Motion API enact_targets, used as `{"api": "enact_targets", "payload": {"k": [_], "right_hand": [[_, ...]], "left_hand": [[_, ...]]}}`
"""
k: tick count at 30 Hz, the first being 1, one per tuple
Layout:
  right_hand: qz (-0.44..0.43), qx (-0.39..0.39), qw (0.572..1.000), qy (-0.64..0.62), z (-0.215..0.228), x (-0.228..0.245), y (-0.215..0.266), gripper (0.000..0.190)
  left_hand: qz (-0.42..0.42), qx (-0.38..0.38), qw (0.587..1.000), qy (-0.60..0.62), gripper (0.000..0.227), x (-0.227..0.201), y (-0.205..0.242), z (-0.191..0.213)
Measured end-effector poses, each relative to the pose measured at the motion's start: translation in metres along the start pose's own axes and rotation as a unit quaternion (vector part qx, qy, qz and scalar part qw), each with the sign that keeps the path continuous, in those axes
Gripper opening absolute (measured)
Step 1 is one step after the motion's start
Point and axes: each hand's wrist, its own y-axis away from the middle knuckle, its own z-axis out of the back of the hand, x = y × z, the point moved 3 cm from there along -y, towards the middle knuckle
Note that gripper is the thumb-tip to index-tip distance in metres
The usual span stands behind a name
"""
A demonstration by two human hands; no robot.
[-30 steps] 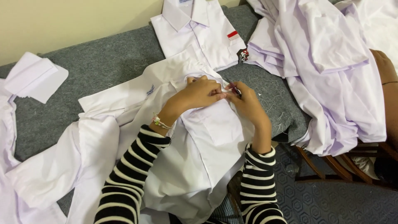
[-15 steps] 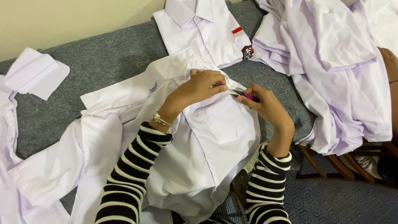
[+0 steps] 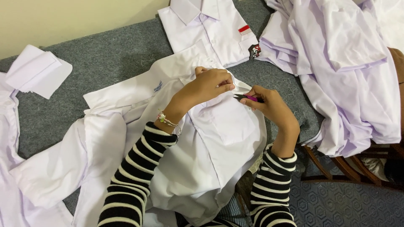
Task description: Trimming loose threads and folding white school uniform shirts using a folding template on a factory work table.
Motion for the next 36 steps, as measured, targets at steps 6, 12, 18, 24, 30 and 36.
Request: {"api": "enact_targets", "payload": {"k": [6, 12, 18, 24, 30, 36], "right_hand": [[0.002, -0.003, 1.0, 0.015, -0.001, -0.001, 0.0, 0.016], [0.003, -0.005, 1.0, 0.006, 0.0, 0.001, 0.0, 0.014], [0.005, -0.014, 1.0, 0.007, -0.001, -0.003, -0.001, 0.015], [0.041, -0.027, 0.999, 0.005, -0.008, -0.007, -0.01, 0.02], [0.05, -0.037, 0.998, 0.017, -0.028, -0.008, -0.022, 0.02], [0.047, -0.054, 0.996, 0.046, -0.026, 0.008, -0.012, 0.027]], "left_hand": [[0.004, 0.002, 1.0, -0.003, 0.013, 0.0, 0.001, -0.001], [-0.002, 0.0, 1.0, -0.001, 0.013, 0.003, -0.001, -0.004], [0.004, -0.006, 1.0, -0.005, 0.011, 0.006, -0.003, -0.003], [0.027, -0.08, 0.996, -0.005, 0.011, 0.016, -0.005, 0.002], [0.025, -0.111, 0.994, -0.004, 0.012, 0.008, 0.004, 0.017], [0.015, -0.114, 0.993, 0.011, 0.013, 0.0, 0.007, 0.023]]}}
